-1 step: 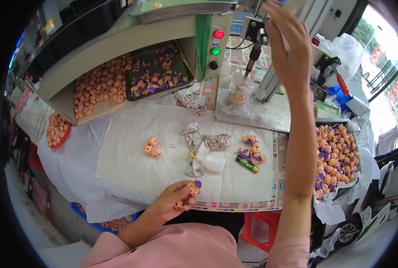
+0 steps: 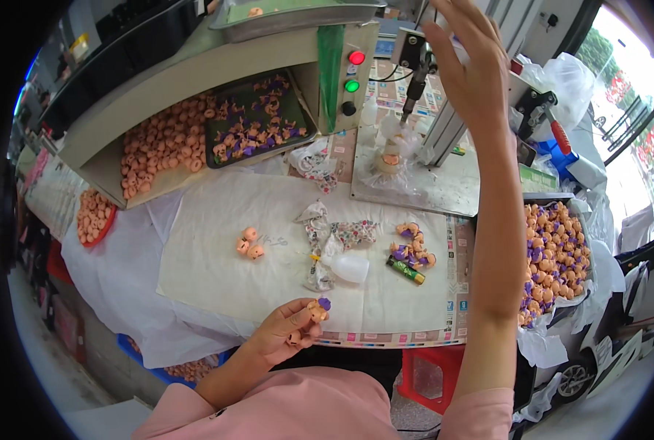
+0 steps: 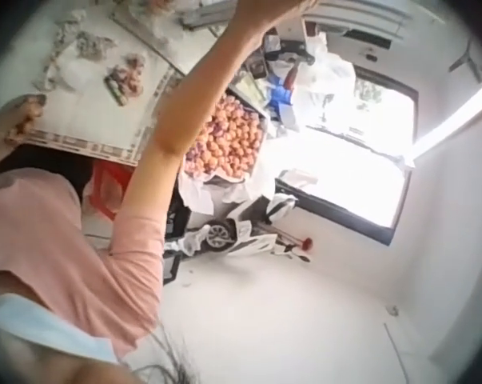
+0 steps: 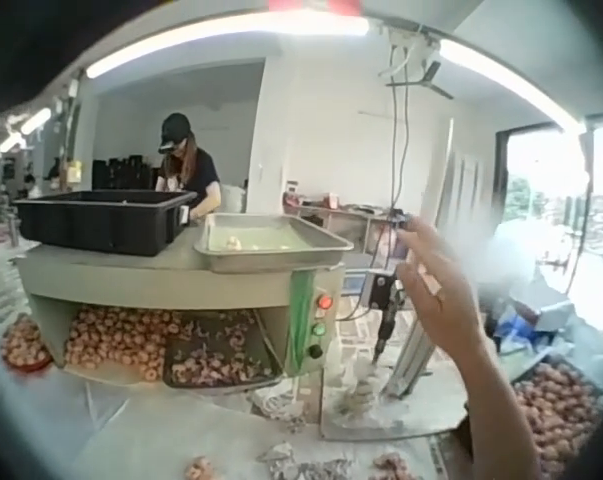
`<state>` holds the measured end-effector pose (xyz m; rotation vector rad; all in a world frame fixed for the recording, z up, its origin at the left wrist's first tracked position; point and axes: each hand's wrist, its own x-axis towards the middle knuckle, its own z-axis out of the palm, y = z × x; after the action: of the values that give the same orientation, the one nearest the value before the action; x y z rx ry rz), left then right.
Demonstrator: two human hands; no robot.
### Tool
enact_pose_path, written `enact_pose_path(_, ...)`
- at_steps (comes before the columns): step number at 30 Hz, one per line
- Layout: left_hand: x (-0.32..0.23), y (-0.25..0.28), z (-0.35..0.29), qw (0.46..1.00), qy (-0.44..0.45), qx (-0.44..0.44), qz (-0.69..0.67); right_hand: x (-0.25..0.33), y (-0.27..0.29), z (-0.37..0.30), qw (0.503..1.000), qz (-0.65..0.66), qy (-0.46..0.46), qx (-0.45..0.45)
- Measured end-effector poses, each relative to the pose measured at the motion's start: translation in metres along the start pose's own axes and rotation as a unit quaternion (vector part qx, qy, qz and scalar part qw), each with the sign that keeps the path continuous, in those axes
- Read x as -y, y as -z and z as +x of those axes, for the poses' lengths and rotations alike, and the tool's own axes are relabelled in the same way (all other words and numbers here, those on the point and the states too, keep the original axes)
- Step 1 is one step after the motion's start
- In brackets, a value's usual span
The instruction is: Assembling small doll components and applying glue or paint in a factory setting.
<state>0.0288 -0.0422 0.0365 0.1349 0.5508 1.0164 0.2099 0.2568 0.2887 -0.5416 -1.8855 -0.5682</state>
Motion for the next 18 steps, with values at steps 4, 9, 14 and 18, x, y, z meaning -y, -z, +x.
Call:
enact_pose_path(4,0.003,-0.002,-0.003,0.999,0.003,0.026,-0.03,-0.035,-0.009,0.016,0.99,0.08,-0.068,0.099)
enact_pose_path(9,-0.022,0.011,-0.021,0.999,-0.033,-0.029,-0.023,0.044,0.002,-0.061,0.981,0.023,-0.134,0.142)
enact_pose_path(14,-0.03,0.009,-0.011,0.998,-0.047,0.007,-0.027,0.056,-0.024,-0.171,0.896,-0.052,-0.274,0.345)
enact_pose_path(18,-0.023,-0.016,0.001,0.999,-0.025,0.039,0.027,0.021,-0.047,-0.224,0.929,-0.041,-0.243,0.275)
